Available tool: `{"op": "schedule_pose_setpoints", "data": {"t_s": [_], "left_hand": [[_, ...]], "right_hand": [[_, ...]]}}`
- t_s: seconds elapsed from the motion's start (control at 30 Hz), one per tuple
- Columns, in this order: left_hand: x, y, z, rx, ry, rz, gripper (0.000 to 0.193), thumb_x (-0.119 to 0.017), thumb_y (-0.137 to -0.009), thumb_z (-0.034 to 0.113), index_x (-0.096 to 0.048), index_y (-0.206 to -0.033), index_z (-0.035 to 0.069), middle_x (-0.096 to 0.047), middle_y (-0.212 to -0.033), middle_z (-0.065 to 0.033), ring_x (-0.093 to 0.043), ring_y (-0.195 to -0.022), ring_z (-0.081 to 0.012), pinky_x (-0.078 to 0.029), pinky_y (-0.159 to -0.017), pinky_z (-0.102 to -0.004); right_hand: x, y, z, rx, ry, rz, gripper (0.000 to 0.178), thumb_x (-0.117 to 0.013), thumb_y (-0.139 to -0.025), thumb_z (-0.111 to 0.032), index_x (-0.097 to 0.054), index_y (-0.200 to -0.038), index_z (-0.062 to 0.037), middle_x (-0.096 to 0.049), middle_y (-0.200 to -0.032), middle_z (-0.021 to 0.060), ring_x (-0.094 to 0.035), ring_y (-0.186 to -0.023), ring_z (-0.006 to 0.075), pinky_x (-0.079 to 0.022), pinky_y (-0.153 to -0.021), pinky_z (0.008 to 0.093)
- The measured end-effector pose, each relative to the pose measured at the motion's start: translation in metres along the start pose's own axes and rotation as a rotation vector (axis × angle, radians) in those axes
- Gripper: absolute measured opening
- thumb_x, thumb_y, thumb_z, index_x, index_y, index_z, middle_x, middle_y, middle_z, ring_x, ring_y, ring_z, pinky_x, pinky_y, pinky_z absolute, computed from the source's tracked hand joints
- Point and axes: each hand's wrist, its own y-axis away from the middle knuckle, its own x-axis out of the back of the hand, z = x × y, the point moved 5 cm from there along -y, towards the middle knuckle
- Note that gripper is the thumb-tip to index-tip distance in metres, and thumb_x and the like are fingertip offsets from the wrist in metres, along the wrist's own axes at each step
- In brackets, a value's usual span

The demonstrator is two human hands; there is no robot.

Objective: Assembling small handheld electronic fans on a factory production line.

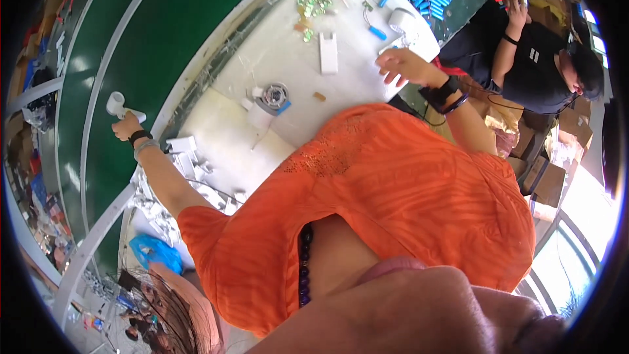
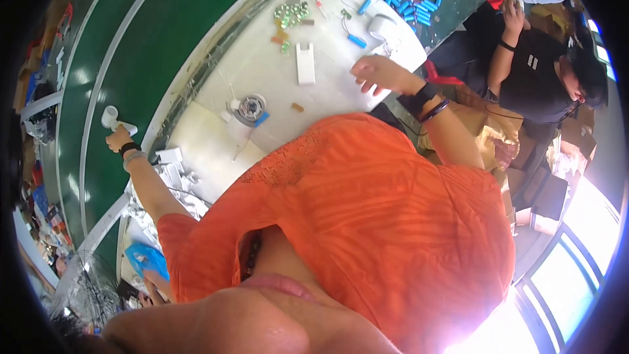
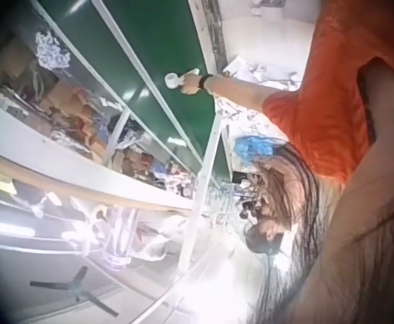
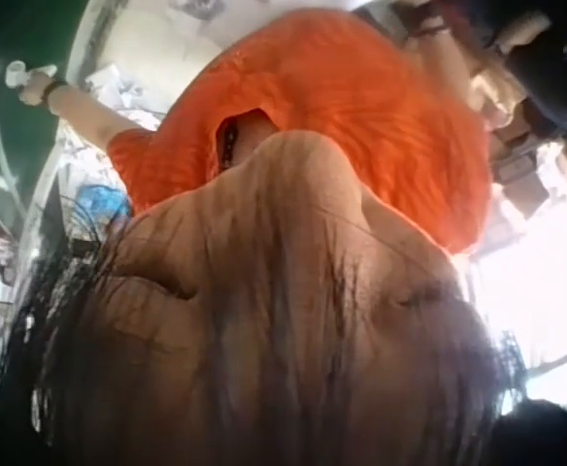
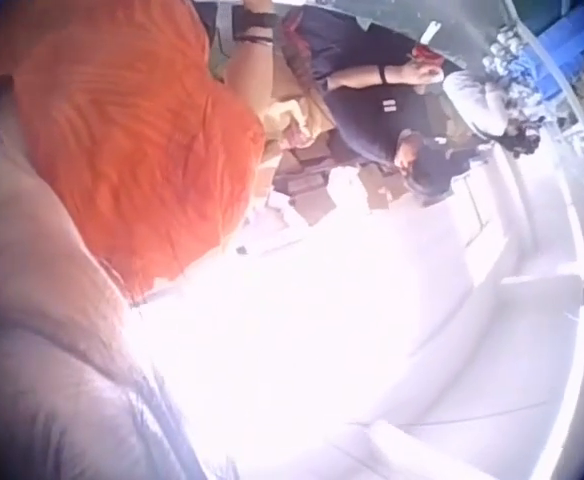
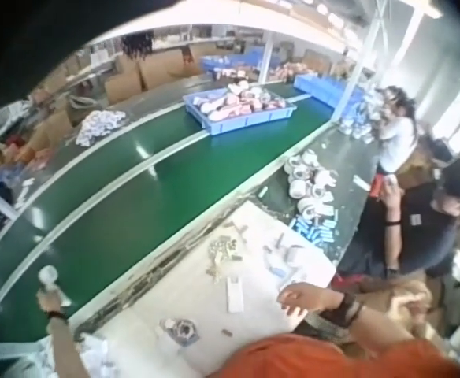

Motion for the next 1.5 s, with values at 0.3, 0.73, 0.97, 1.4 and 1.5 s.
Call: {"op": "schedule_pose_setpoints", "data": {"t_s": [0.3, 0.73, 0.97, 1.4, 1.5], "left_hand": [[0.184, 0.215, 0.123, -0.188, 1.012, -0.819, 0.034, -0.054, -0.090, 0.011, -0.058, -0.123, 0.003, -0.062, -0.116, -0.0088, -0.062, -0.096, -0.0185, -0.047, -0.086, -0.0279], [0.258, 0.489, 0.271, -0.067, 1.066, -1.354, 0.029, -0.054, -0.094, 0.017, -0.058, -0.121, 0.005, -0.064, -0.112, -0.0074, -0.064, -0.095, -0.0164, -0.049, -0.080, -0.0262], [0.256, 0.544, 0.345, -0.020, 1.055, -1.398, 0.028, -0.053, -0.094, 0.015, -0.058, -0.120, 0.005, -0.064, -0.112, -0.0070, -0.064, -0.095, -0.0159, -0.050, -0.080, -0.0259], [0.313, 0.569, 0.515, -0.947, 1.031, -0.581, 0.081, -0.078, -0.073, 0.015, -0.036, -0.141, 0.004, -0.048, -0.134, -0.0157, -0.048, -0.124, -0.0256, -0.042, -0.099, -0.0363], [0.318, 0.568, 0.517, -0.833, 1.260, -0.733, 0.074, -0.078, -0.073, 0.016, -0.041, -0.135, 0.002, -0.061, -0.118, -0.0113, -0.061, -0.102, -0.0229, -0.048, -0.089, -0.0334]], "right_hand": [[0.175, 0.014, 0.045, 0.196, 0.227, 0.604, 0.031, -0.060, -0.088, -0.031, -0.065, -0.100, -0.0034, -0.066, -0.077, 0.0070, -0.066, -0.069, 0.0134, -0.050, -0.055, 0.0276], [0.315, -0.051, -0.023, 0.754, 1.259, 1.126, 0.055, -0.061, -0.076, -0.007, -0.052, -0.128, -0.0216, -0.055, -0.125, 0.0075, -0.052, -0.117, 0.0282, -0.043, -0.094, 0.0396], [0.352, -0.100, -0.041, 0.650, 1.465, 0.448, 0.060, -0.078, -0.063, -0.020, -0.053, -0.117, -0.0140, -0.058, -0.102, 0.0132, -0.063, -0.093, 0.0322, -0.050, -0.075, 0.0445], [0.306, 0.067, -0.136, 0.985, -0.404, 0.105, 0.049, -0.071, -0.080, -0.009, -0.047, -0.123, -0.0023, -0.061, -0.106, 0.0070, -0.061, -0.096, 0.0157, -0.050, -0.082, 0.0291], [0.266, 0.075, -0.140, 1.060, -0.616, -0.064, 0.050, -0.070, -0.082, -0.011, -0.046, -0.125, -0.0034, -0.061, -0.108, 0.0074, -0.061, -0.095, 0.0161, -0.051, -0.079, 0.0283]]}}
